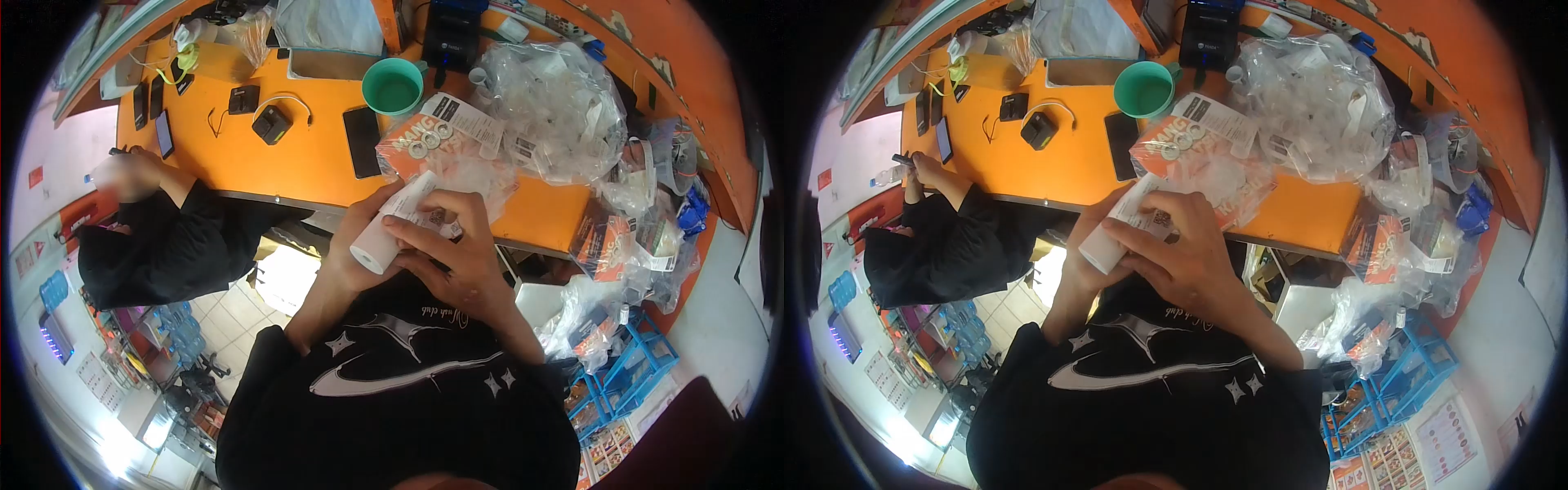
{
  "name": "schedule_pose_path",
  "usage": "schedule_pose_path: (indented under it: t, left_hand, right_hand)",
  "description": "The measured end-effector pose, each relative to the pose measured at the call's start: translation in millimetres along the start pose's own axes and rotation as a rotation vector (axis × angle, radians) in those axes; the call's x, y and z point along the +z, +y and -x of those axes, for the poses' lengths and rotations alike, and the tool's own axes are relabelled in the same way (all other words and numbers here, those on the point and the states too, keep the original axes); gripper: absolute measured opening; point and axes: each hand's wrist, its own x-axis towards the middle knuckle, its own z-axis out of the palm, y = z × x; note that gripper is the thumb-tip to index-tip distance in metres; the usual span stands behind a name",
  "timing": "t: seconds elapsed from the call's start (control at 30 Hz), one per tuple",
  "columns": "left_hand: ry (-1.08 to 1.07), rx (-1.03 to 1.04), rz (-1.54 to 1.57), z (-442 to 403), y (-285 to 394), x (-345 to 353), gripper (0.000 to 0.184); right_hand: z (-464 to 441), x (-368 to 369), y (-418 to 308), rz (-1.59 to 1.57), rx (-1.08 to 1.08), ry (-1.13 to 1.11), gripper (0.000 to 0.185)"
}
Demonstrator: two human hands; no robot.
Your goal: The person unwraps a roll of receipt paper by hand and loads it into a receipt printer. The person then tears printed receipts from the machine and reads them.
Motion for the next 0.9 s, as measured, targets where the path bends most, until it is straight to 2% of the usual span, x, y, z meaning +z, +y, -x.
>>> schedule_pose_path:
  t: [0.03,0.1,0.17,0.37,0.43,0.5,0.6,0.63,0.67,0.73,0.77,0.83,0.87,0.9]
  left_hand:
    - [-0.035,0.251,-0.484,9,-1,7,0.039]
    - [-0.091,0.465,-0.896,17,-2,11,0.041]
    - [-0.1,0.378,-0.745,20,-3,9,0.041]
    - [0.153,0.112,-0.212,-15,-21,-39,0.036]
    - [0.351,0.478,-0.534,-16,-18,-34,0.032]
    - [0.379,0.551,-0.405,-17,-11,-56,0.031]
    - [-0.034,0.417,-0.339,-4,1,-59,0.028]
    - [-0.05,0.325,-0.28,-4,-7,-66,0.033]
    - [0.246,0.316,-0.391,7,-16,-50,0.045]
    - [0.012,0.239,-0.442,9,-27,-66,0.056]
    - [0.013,0.155,-0.451,10,-20,-55,0.054]
    - [-0.008,0.127,-0.316,5,-17,-43,0.052]
    - [0.12,0.109,-0.275,2,-21,-40,0.053]
    - [-0.005,0.106,-0.221,-5,-20,-46,0.052]
  right_hand:
    - [-1,-1,-1,0.047,-0.036,-0.02,0.053]
    - [-1,-1,-1,0.133,-0.108,-0.065,0.052]
    - [1,1,0,0.21,-0.175,-0.113,0.051]
    - [-7,-17,-17,-0.044,0.035,-0.063,0.053]
    - [-7,-17,-19,-0.124,0.073,-0.009,0.053]
    - [-5,-18,-19,-0.165,0.107,0.016,0.054]
    - [-4,-17,-14,-0.173,0.1,0.008,0.054]
    - [-5,-17,-12,-0.172,0.071,0.013,0.054]
    - [-5,-16,-12,-0.126,0.06,0.03,0.054]
    - [-2,-19,-7,-0.066,0.068,-0.065,0.052]
    - [-3,-20,-8,-0.094,0.08,-0.061,0.051]
    - [1,-12,-4,-0.093,0.07,0.049,0.046]
    - [1,-10,-3,-0.074,0.073,0.095,0.045]
    - [-1,-11,-4,-0.05,0.079,0.141,0.038]
